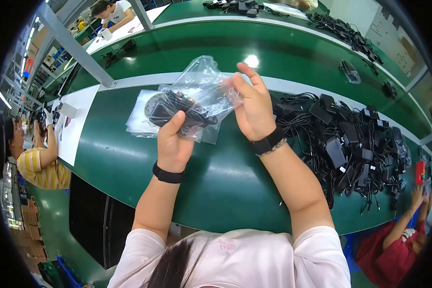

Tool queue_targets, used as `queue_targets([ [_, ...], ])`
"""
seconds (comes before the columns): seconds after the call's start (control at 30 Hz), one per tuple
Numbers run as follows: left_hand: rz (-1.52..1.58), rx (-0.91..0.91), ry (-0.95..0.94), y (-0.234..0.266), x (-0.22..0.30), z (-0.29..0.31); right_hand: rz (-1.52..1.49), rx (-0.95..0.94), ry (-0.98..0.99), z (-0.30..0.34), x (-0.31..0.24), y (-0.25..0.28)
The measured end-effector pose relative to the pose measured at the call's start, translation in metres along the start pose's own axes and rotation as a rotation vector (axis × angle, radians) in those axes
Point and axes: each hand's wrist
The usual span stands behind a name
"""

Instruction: The person picks up a power adapter, wraps its cord around the body, and places it into a plastic bag before repeating the process with another adapter.

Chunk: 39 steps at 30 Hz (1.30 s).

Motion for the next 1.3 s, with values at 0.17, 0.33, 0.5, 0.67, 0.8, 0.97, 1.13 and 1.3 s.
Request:
queue_targets([
  [0.17, -0.007, 0.040, -0.074, 0.005, 0.001, -0.004, -0.073, -0.390, -0.100, 0.027, 0.041, -0.014],
  [0.33, -0.240, -0.030, -0.095, -0.005, -0.015, 0.003, -0.206, -0.076, -0.238, 0.020, 0.030, -0.018],
  [0.5, -0.475, 0.050, 0.074, -0.007, 0.012, -0.009, 0.566, 0.026, 0.205, 0.013, 0.009, 0.001],
  [0.67, -0.603, -0.044, 0.137, -0.006, 0.007, -0.005, 0.880, -0.295, 0.174, 0.016, 0.021, -0.008],
  [0.8, -0.654, 0.046, 0.121, -0.009, 0.007, -0.003, 0.838, -0.455, 0.233, 0.015, 0.023, -0.010],
  [0.97, -0.562, 0.116, 0.121, -0.002, 0.009, -0.003, 0.640, -0.412, 0.108, 0.015, 0.036, -0.008],
  [1.13, -0.609, 0.070, -0.023, 0.006, 0.003, -0.003, 0.498, -0.236, 0.088, 0.020, 0.034, -0.014],
  [1.3, -1.263, 0.030, -0.311, 0.009, 0.011, -0.006, 0.427, -0.199, 0.072, 0.020, 0.033, -0.010],
])
Point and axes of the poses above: each hand's wrist, its own z-axis away from the middle knuckle, its own y-axis out of the back of the hand, x = y × z, and after that the axes turned 3 degrees about -x, right-handed
